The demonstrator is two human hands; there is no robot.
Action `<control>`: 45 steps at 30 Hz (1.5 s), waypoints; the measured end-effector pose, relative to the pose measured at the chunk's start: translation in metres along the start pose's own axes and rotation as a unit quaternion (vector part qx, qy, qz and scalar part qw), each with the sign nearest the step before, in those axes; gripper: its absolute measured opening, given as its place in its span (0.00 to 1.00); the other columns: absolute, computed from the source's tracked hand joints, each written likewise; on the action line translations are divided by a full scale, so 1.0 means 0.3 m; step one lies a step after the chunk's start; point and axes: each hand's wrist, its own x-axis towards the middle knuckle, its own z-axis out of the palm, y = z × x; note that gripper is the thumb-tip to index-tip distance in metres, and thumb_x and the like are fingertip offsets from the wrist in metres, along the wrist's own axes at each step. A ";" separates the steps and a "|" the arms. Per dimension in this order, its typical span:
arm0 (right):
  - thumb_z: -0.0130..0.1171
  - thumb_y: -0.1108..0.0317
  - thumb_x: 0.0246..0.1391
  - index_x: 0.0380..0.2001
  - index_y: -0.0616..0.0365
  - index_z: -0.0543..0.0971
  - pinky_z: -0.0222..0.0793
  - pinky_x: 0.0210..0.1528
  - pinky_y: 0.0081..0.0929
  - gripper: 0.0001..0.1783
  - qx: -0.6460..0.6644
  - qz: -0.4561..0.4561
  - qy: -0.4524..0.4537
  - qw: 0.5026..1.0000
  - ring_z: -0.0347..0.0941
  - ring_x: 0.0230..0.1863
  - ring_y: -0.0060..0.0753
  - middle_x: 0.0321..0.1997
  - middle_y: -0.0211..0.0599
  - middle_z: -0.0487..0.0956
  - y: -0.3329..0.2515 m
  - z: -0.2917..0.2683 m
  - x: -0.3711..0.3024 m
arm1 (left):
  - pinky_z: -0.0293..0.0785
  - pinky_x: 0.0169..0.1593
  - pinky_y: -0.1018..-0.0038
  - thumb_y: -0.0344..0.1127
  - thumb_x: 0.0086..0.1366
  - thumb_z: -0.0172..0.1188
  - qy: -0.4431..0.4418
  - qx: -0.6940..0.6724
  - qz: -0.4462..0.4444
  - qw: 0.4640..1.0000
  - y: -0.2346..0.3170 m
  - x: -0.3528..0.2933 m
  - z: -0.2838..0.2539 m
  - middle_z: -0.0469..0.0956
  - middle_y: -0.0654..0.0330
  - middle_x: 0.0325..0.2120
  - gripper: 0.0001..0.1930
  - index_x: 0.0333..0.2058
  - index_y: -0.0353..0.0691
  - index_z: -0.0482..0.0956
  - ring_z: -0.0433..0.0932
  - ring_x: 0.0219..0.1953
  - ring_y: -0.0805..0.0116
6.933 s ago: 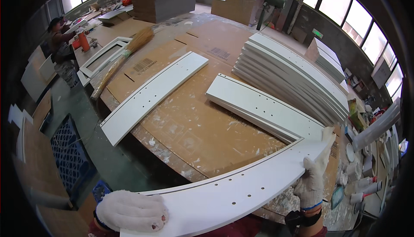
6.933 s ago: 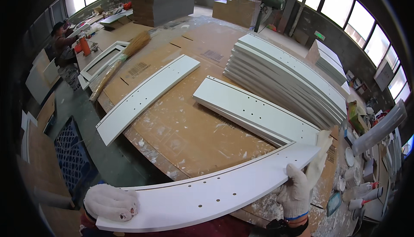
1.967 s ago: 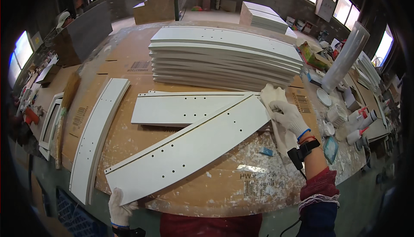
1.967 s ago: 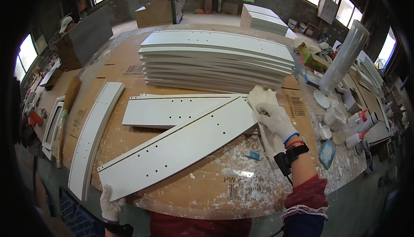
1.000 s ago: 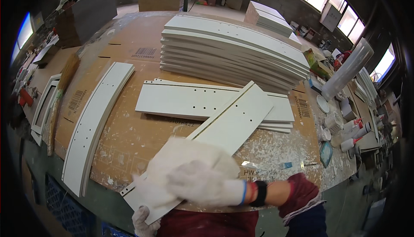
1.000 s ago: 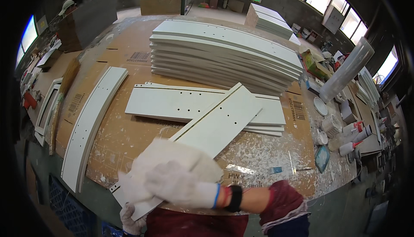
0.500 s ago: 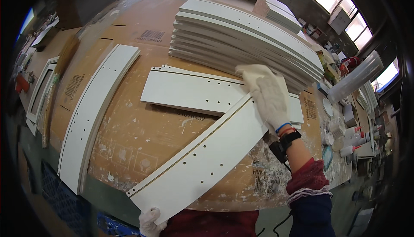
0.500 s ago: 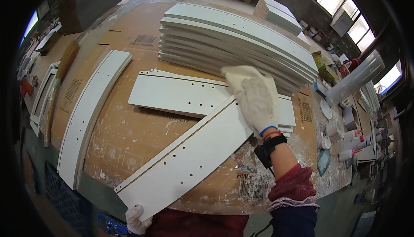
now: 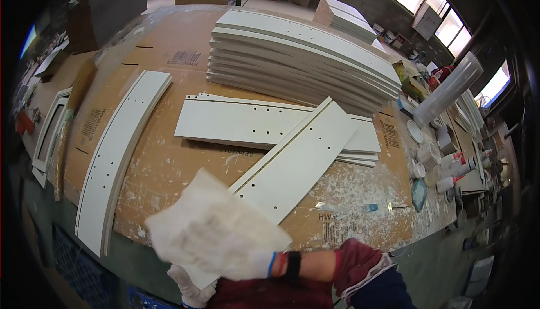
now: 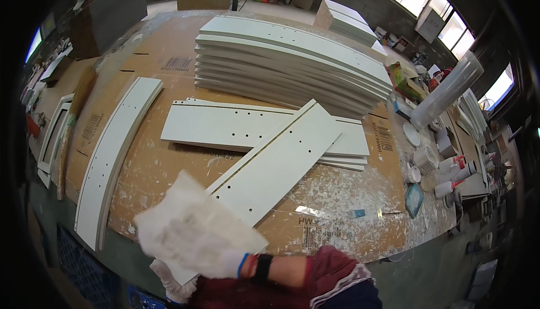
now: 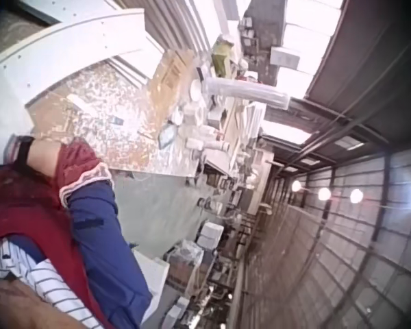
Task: The person sands the edges and surfaces of white rectangular wooden panels using a sanding block. They handle the panels one at a time, flipping them over to sand different sides, and place the finished pieces into a stack on the workbench.
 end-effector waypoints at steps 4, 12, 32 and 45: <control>0.41 0.60 0.61 0.64 0.60 0.60 0.44 0.72 0.46 0.29 0.125 -0.041 -0.138 0.982 0.52 0.71 0.47 0.67 0.49 0.60 -0.156 0.017 0.089 | 0.68 0.58 0.48 0.70 0.56 0.54 -0.086 0.006 0.068 0.994 0.024 0.033 0.080 0.64 0.52 0.60 0.46 0.64 0.44 0.57 0.66 0.59 0.50; 0.47 0.61 0.54 0.45 0.57 0.71 0.65 0.55 0.34 0.18 -0.285 0.141 0.098 0.943 0.70 0.46 0.33 0.41 0.35 0.74 0.341 -0.291 -0.070 | 0.58 0.65 0.51 0.79 0.45 0.56 -0.047 -0.045 -0.020 0.998 0.045 -0.013 0.040 0.59 0.57 0.65 0.57 0.67 0.49 0.53 0.59 0.65 0.56; 0.59 0.66 0.47 0.57 0.52 0.71 0.63 0.56 0.41 0.29 0.134 -0.077 -0.066 0.986 0.67 0.58 0.40 0.55 0.36 0.72 -0.109 0.003 0.059 | 0.57 0.65 0.59 0.65 0.66 0.42 -0.089 0.740 0.275 0.607 -0.034 0.052 -0.063 0.59 0.58 0.65 0.36 0.64 0.47 0.59 0.60 0.64 0.57; 0.50 0.61 0.63 0.51 0.62 0.73 0.70 0.48 0.43 0.19 -0.320 0.444 0.183 0.817 0.74 0.45 0.51 0.45 0.54 0.76 0.811 -0.434 -0.580 | 0.68 0.55 0.63 0.39 0.67 0.50 -0.045 -0.103 -0.111 0.987 0.072 0.047 0.081 0.70 0.53 0.56 0.25 0.60 0.34 0.61 0.71 0.56 0.57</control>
